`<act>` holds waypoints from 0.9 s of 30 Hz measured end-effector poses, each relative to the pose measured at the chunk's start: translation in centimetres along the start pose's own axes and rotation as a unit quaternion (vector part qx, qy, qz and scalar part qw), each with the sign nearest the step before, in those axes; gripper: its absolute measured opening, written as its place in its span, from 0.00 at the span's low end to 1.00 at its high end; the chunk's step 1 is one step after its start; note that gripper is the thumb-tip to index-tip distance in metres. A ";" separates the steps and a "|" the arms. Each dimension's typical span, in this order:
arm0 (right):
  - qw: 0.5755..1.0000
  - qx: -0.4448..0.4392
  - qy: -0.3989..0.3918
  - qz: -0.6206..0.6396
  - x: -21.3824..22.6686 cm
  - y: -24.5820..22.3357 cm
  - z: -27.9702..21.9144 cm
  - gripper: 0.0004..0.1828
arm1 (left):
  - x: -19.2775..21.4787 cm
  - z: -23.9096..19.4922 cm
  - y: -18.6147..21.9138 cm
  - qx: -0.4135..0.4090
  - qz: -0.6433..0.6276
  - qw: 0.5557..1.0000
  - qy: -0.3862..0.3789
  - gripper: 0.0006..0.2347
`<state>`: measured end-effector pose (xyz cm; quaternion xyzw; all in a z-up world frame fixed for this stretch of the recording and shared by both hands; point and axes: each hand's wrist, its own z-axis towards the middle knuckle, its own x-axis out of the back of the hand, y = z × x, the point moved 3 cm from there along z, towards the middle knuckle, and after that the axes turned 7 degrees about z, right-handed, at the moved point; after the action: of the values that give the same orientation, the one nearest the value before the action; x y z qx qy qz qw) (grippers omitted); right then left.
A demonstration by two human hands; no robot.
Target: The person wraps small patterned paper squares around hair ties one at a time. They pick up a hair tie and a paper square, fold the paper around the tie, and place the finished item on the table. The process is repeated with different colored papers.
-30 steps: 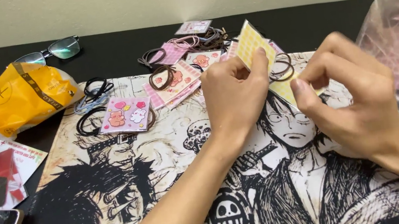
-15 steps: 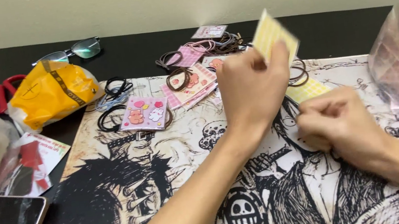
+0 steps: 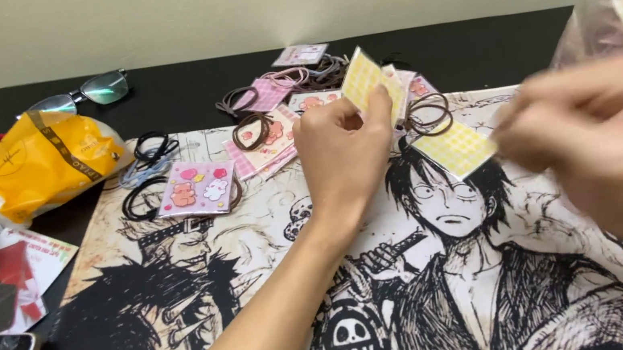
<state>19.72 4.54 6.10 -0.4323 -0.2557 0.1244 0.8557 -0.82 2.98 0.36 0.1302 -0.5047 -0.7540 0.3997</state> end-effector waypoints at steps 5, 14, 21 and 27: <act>0.934 0.218 -0.006 -0.283 0.4 0.0 0.5 0.16 | -0.4 -0.1 -0.6 0.007 0.010 1.000 -0.005 0.27; 0.979 0.180 -0.017 -0.095 -0.6 4.9 -1.2 0.10 | 0.2 -0.2 0.2 0.006 -0.002 1.000 -0.028 0.25; 0.997 0.069 -0.033 0.013 -1.7 2.5 0.6 0.23 | 0.3 -0.1 0.2 0.011 0.006 1.000 -0.025 0.24; 0.520 -0.046 -0.072 0.850 -1.1 2.0 1.3 0.50 | 0.1 0.2 0.3 -0.014 0.014 1.000 -0.022 0.22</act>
<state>18.08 6.12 4.74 -0.4723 0.1673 0.8112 0.3014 -0.89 2.97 0.73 0.1007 -0.5045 -0.7580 0.4009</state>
